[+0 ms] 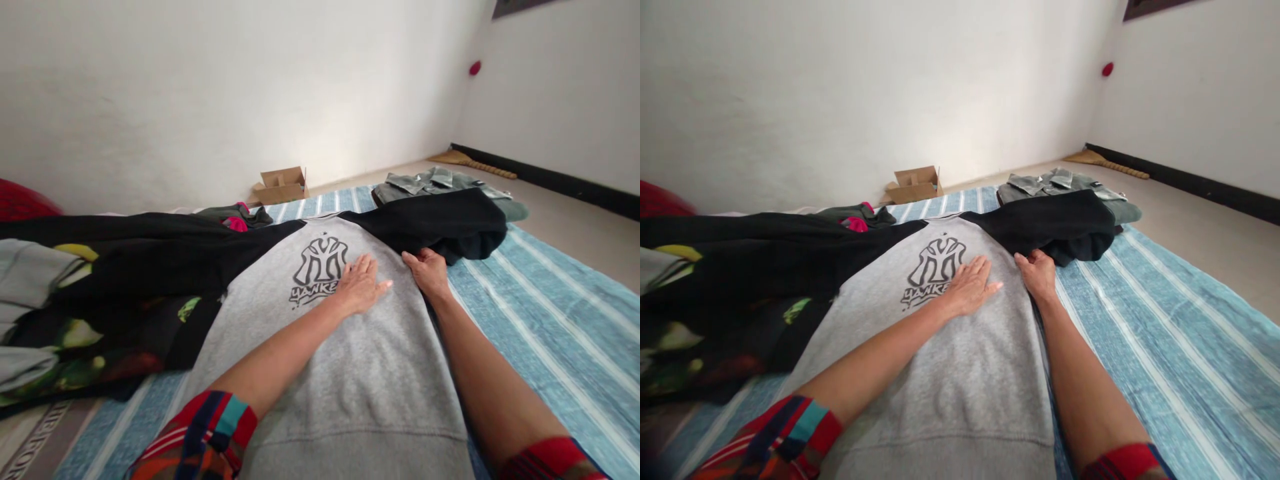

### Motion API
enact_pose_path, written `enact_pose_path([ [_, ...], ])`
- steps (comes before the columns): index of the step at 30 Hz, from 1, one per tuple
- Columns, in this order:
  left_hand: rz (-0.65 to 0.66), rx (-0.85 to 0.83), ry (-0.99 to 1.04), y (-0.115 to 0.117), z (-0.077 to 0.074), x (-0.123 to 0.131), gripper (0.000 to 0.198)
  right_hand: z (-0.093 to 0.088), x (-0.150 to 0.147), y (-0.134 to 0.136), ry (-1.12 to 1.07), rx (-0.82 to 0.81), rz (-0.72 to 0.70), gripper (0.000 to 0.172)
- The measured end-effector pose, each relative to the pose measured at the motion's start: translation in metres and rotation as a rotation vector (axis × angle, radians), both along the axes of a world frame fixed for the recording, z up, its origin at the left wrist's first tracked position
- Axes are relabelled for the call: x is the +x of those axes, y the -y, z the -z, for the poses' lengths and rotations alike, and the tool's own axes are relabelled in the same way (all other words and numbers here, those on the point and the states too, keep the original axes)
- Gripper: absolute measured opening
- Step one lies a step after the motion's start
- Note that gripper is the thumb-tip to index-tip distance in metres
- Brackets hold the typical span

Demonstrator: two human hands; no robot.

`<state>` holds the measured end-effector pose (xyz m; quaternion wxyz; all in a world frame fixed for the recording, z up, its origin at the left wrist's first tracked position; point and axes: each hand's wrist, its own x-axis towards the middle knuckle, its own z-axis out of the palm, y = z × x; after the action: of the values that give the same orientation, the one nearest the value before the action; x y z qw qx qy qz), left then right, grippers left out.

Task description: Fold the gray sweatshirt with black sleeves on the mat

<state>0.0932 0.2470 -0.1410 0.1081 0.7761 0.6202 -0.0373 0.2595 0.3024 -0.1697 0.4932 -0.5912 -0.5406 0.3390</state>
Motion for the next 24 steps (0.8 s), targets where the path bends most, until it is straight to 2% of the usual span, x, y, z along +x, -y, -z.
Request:
enact_pose_path([
  [3,0.071,0.006,0.020,0.019,0.007,0.012,0.079,0.002,0.001,0.000,0.010,0.011,-0.002,0.037],
  [6,0.080,0.029,0.013,0.027,0.011,0.015,0.079,0.005,0.002,-0.002,0.015,0.014,-0.003,0.037],
  [10,0.065,0.013,0.021,0.033,0.003,0.018,0.077,0.010,0.003,-0.003,0.007,0.012,-0.026,0.038],
  [14,0.046,-0.054,0.076,0.054,-0.001,0.029,0.078,0.012,0.004,-0.003,0.022,0.008,-0.030,0.038],
  [20,0.046,0.017,0.101,0.074,0.010,0.038,0.081,0.006,0.006,0.003,0.075,-0.016,-0.002,0.037],
  [24,0.015,-0.019,0.153,0.080,0.004,0.041,0.081,0.000,0.006,0.009,0.106,-0.028,0.002,0.035],
])
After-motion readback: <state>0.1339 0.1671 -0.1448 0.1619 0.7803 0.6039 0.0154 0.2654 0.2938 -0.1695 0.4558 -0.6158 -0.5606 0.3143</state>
